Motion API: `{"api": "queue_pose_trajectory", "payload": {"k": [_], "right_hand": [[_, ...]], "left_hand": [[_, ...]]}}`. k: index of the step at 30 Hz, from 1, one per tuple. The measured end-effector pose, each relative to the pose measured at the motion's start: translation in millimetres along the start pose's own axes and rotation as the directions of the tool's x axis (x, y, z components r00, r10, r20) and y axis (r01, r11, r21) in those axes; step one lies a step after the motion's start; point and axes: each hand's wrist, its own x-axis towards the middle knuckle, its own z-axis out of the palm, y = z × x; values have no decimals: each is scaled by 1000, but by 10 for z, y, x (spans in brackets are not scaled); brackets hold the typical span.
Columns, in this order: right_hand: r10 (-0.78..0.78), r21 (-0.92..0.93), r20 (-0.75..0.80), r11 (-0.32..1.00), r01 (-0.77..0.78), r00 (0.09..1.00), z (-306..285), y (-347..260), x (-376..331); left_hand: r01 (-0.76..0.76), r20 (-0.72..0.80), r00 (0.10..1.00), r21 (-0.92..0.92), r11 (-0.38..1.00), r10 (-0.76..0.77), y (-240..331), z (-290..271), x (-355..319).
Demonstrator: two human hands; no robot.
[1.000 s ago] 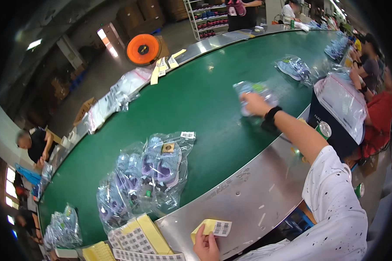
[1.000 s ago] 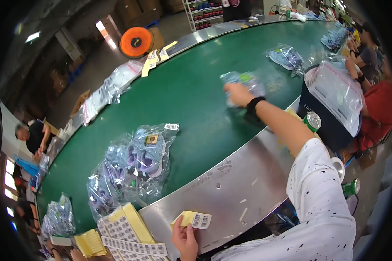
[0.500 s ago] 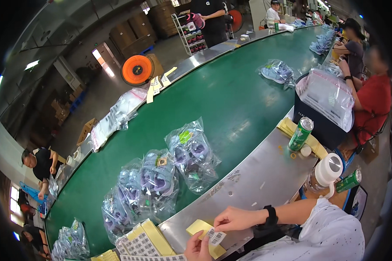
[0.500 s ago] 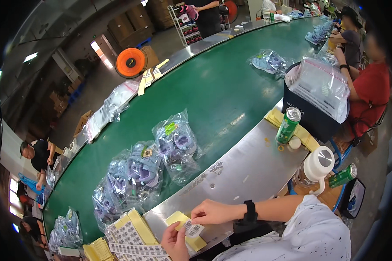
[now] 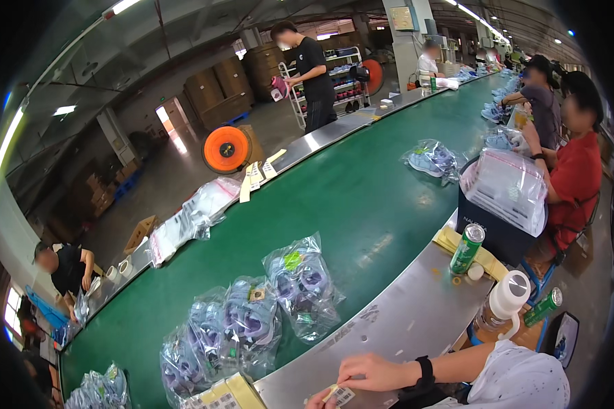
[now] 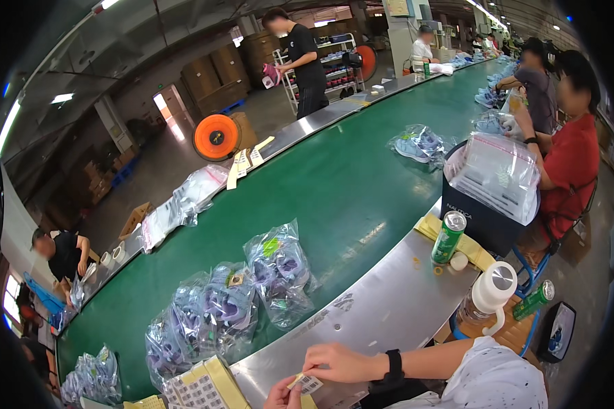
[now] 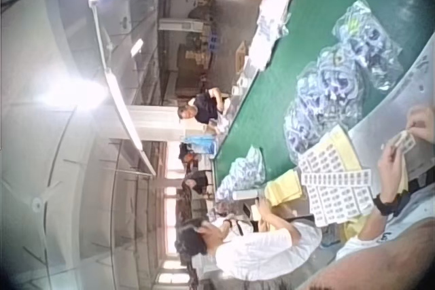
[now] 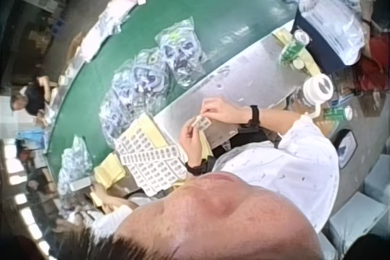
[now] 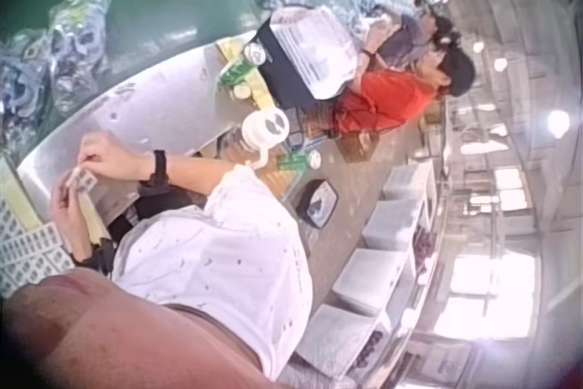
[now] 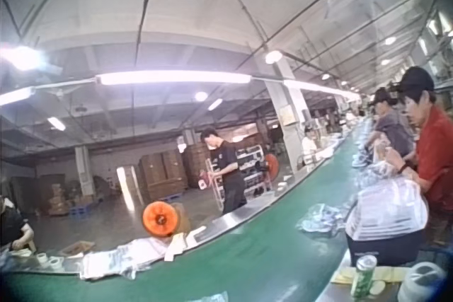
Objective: The person applies barcode stickers to clear plastic bags containing pairs of shoes on a green conveyor belt. They peel individual labels from a sheet and affix them to the packaging, then move the labeled bags along the belt.
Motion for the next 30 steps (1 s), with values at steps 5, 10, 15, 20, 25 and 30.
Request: {"api": "queue_pose_trajectory", "payload": {"k": [5, 10, 15, 20, 25, 30], "right_hand": [[-233, -309, -31, 927, 213, 972, 74, -1, -16], [-293, -306, -3, 911, 278, 956, 88, -110, 52], [223, 215, -380, 965, -149, 898, -463, -73, 539], [418, 407, -640, 896, -177, 645, -1231, 1159, 1219], [518, 349, -680, 851, -392, 519, -1079, 1722, 2007], [546, 494, -576, 826, -272, 608, -1181, 1980, 2478]], "left_hand": [[79, 29, 997, -51, 996, -78, 40, -26, 17], [97, 95, 992, -158, 983, -83, -379, -157, 114], [25, -80, 996, -206, 978, -43, -244, -258, 143], [33, -111, 993, -39, 999, -37, -472, -209, 11], [16, -138, 990, 90, 996, -4, -593, -235, -20], [62, -152, 986, -56, 997, -69, -567, -238, -10]]}}
